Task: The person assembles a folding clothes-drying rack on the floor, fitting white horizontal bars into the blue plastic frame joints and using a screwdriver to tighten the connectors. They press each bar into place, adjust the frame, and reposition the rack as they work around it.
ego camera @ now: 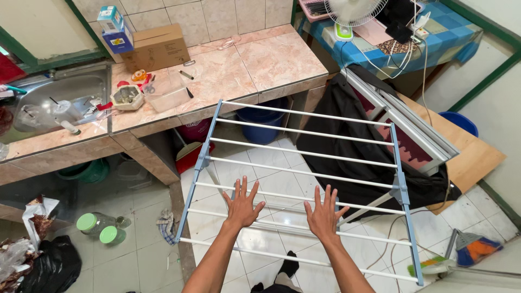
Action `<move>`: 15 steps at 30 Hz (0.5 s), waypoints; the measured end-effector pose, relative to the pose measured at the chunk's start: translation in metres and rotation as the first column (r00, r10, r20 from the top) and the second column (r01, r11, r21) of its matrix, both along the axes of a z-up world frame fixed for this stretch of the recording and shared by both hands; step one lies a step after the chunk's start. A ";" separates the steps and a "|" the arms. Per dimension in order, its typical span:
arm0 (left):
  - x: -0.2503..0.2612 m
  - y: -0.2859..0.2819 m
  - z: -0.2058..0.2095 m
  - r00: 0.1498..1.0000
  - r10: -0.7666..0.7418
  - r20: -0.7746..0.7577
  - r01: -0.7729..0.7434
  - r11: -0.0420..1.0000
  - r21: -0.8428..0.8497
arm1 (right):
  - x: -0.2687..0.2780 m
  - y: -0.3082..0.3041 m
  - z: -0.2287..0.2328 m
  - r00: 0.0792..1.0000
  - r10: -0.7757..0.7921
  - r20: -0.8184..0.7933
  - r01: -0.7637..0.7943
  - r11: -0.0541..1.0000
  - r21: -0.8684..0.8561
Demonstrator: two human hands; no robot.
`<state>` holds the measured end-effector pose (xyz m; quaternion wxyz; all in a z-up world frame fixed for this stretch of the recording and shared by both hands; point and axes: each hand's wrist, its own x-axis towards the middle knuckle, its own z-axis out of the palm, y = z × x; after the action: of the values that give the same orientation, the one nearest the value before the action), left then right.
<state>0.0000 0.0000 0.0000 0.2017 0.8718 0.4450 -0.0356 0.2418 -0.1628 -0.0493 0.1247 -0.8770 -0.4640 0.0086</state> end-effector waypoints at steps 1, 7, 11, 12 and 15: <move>-0.003 -0.003 -0.001 1.000 -0.011 0.007 0.011 1.000 0.015 | -0.004 -0.005 0.003 1.000 -0.009 -0.019 0.009 1.000 -0.012; -0.018 -0.019 -0.011 0.998 -0.026 0.051 0.025 0.999 0.036 | -0.022 -0.037 0.009 0.999 -0.017 -0.032 0.014 0.996 -0.090; -0.020 -0.027 -0.023 0.997 -0.011 0.078 0.008 0.999 0.037 | -0.018 -0.044 0.006 1.000 0.017 -0.017 -0.018 0.998 -0.068; -0.021 -0.030 -0.026 0.996 -0.009 0.089 0.005 0.999 0.049 | -0.018 -0.045 0.005 1.000 0.018 -0.017 -0.019 0.998 -0.068; -0.023 -0.033 -0.033 0.993 0.003 0.116 -0.012 0.997 0.077 | -0.020 -0.043 0.004 1.000 0.028 -0.009 -0.028 0.999 -0.020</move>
<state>-0.0232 -0.0329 -0.0333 0.1934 0.8777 0.4371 0.0329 0.2221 -0.2060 -0.0458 0.1179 -0.8715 -0.4756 0.0186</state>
